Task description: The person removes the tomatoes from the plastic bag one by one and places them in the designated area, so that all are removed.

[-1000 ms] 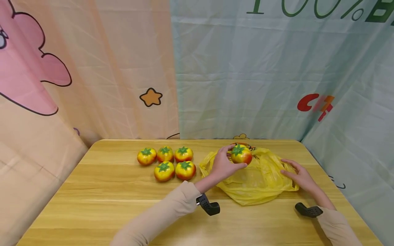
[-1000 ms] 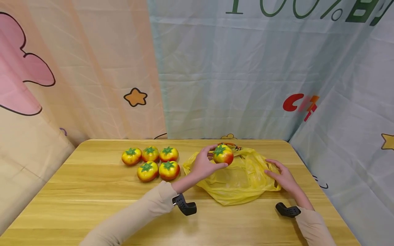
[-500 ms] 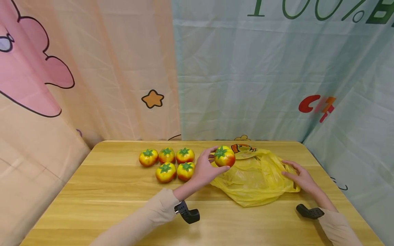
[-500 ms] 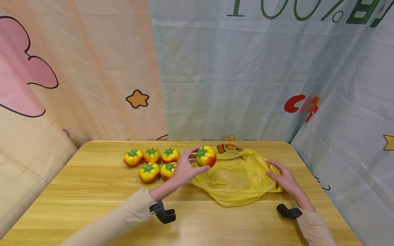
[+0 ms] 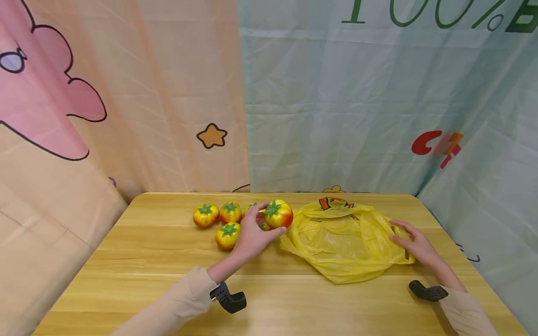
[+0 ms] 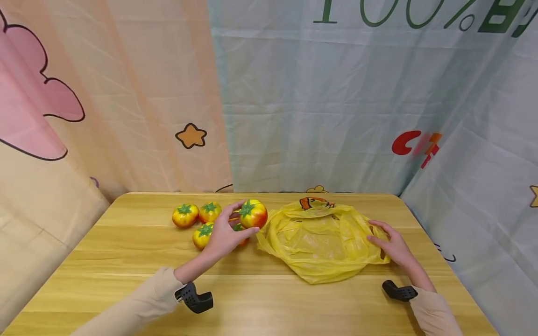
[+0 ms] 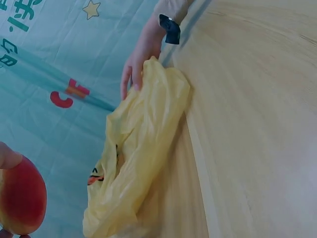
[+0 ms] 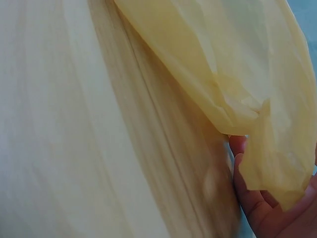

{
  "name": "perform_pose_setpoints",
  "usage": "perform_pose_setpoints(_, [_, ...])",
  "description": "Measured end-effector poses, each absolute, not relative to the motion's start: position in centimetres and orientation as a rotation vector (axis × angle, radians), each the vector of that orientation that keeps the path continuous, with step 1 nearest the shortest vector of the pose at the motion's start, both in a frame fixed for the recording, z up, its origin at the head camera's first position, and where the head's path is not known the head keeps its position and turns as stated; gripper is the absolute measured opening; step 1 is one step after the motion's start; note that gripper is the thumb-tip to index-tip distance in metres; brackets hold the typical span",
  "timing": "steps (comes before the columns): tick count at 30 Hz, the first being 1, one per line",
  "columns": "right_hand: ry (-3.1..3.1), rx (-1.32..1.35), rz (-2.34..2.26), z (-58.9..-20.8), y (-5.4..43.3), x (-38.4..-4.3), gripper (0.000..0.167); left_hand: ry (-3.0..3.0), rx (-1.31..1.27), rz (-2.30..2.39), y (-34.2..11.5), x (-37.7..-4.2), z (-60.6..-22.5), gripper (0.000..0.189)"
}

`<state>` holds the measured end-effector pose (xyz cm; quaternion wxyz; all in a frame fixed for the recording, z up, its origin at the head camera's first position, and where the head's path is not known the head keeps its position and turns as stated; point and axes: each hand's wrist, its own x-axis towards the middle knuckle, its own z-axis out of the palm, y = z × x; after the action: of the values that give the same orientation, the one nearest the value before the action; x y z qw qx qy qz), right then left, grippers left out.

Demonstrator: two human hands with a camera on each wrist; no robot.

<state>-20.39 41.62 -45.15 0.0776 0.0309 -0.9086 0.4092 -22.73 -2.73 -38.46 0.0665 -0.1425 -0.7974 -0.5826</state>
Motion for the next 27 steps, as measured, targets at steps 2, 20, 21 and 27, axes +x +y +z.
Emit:
perform_pose_setpoints(2, [-2.710,0.103,1.243,-45.1,41.7,-20.4,0.054,-2.396,-0.408,-1.752,-3.4,-22.7,-38.7,0.073])
perform_pose_setpoints(20, [-2.724,0.101,1.246,-45.1,41.7,-20.3,0.056,-2.335,-0.283,-1.635,-9.8,-21.9,-39.8,0.075])
perform_pose_setpoints(21, [-2.727,0.100,1.230,-45.1,41.7,-20.3,0.055,-2.325,-0.283,-1.630,-10.2,-21.8,-39.9,0.075])
perform_pose_setpoints(27, [-2.730,0.106,1.190,-45.1,41.7,-20.2,0.054,-2.247,-0.281,-1.614,-12.1,-21.6,-40.6,0.074])
